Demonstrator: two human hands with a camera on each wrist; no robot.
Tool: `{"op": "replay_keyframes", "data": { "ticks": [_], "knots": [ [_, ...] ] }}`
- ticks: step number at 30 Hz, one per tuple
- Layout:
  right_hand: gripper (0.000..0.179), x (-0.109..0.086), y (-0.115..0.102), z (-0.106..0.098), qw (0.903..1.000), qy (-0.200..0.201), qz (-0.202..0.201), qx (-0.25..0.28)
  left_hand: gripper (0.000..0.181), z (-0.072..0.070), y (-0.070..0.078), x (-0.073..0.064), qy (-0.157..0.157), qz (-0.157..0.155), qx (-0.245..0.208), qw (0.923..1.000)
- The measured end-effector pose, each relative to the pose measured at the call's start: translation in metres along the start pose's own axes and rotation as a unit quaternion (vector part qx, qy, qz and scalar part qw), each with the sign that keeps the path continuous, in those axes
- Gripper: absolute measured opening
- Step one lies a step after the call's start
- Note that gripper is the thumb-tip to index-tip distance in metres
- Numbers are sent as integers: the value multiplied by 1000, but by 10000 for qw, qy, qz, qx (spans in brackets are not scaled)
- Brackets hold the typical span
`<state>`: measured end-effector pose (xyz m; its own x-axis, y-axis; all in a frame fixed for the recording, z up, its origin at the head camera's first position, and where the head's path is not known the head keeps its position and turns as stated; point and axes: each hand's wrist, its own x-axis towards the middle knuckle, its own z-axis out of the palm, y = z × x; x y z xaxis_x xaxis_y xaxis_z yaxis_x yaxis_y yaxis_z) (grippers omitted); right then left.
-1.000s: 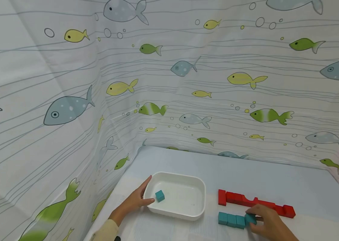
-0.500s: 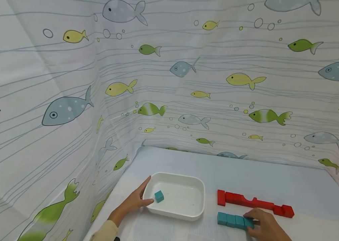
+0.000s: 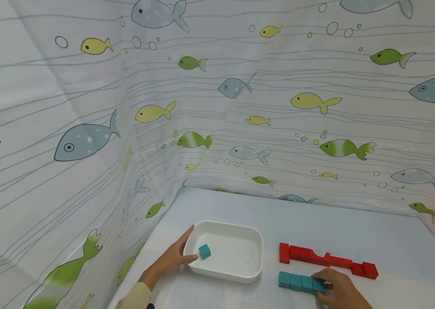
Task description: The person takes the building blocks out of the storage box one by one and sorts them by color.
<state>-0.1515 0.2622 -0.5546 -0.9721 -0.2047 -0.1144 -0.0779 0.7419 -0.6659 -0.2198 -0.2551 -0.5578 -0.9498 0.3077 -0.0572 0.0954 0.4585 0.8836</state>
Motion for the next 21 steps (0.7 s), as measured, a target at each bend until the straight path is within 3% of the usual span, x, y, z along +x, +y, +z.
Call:
{"op": "replay_keyframes", "data": {
  "ticks": [13,21],
  "knots": [
    [84,1,-15,-4,9991,-141,395,-113,99,-1,4,-1,-88,81,-100,9999],
    [77,5,-36,-14,9986,-76,-337,-389,99,-1,1,0,-60,141,5,9999]
  ]
}}
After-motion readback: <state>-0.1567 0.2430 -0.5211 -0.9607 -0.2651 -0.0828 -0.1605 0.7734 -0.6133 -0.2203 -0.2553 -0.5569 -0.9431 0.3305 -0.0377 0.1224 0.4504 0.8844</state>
